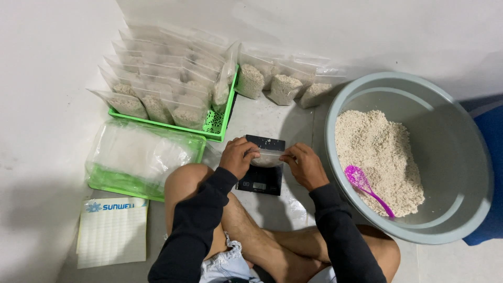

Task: Scooping grains from a large basin into small plastic bags, weighing them on a digital scale for consistency, and organizing the filled bags into a tray.

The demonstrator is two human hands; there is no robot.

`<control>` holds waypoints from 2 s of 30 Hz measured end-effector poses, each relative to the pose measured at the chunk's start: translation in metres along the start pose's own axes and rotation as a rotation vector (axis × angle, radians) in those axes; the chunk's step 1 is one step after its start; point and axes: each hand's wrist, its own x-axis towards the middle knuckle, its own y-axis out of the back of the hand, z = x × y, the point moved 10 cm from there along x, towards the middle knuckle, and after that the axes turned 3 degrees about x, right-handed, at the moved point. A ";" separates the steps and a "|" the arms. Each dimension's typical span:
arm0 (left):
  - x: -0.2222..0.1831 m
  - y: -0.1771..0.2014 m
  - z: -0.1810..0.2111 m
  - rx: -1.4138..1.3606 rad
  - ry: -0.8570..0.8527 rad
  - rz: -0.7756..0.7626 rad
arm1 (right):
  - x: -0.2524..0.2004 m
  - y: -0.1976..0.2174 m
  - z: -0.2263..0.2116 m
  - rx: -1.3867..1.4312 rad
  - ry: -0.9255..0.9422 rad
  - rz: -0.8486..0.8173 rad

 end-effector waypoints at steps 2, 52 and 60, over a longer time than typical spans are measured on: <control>0.001 0.000 -0.002 -0.002 -0.003 -0.005 | -0.001 -0.002 0.004 0.002 0.009 -0.013; -0.043 -0.060 0.022 -0.236 0.195 -0.581 | -0.099 -0.061 0.061 1.026 -0.569 0.014; -0.021 0.006 0.039 -0.070 0.202 -0.373 | -0.073 -0.061 0.040 0.911 -0.484 0.060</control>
